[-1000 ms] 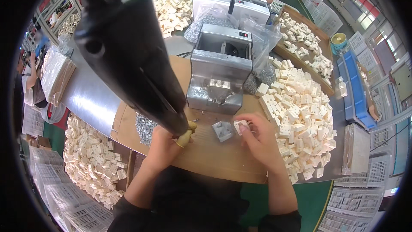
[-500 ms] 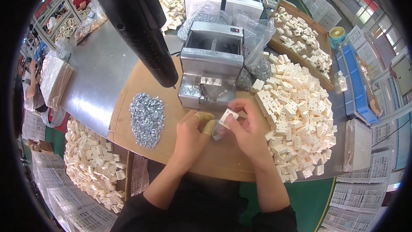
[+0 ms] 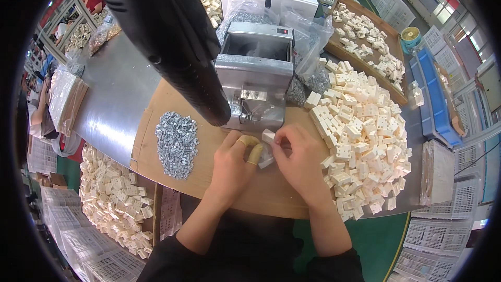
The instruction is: Assembling small plastic housings and metal components using an electric screwdriver at an industrial workstation.
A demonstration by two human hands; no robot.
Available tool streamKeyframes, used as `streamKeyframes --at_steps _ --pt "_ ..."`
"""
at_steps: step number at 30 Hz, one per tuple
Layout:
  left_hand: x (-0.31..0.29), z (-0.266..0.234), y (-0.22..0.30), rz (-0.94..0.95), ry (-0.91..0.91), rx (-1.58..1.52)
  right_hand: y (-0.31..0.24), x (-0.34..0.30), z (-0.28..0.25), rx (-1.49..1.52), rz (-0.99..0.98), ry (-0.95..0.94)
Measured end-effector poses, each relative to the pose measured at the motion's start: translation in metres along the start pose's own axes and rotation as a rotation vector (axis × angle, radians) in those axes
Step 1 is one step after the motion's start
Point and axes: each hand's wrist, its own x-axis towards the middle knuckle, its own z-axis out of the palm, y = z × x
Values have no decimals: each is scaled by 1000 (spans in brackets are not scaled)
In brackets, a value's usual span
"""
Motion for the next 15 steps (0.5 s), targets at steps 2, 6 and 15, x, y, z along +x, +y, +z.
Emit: streamKeyframes --at_steps 2,6,15 --pt "0 -1 8 34 17 20 -3 0 -3 -119 -38 -18" --pt "-6 -2 -7 87 -12 106 -11 0 3 -75 -12 -25" --pt "-3 -6 3 173 101 127 -10 -2 -2 -158 -85 -42"
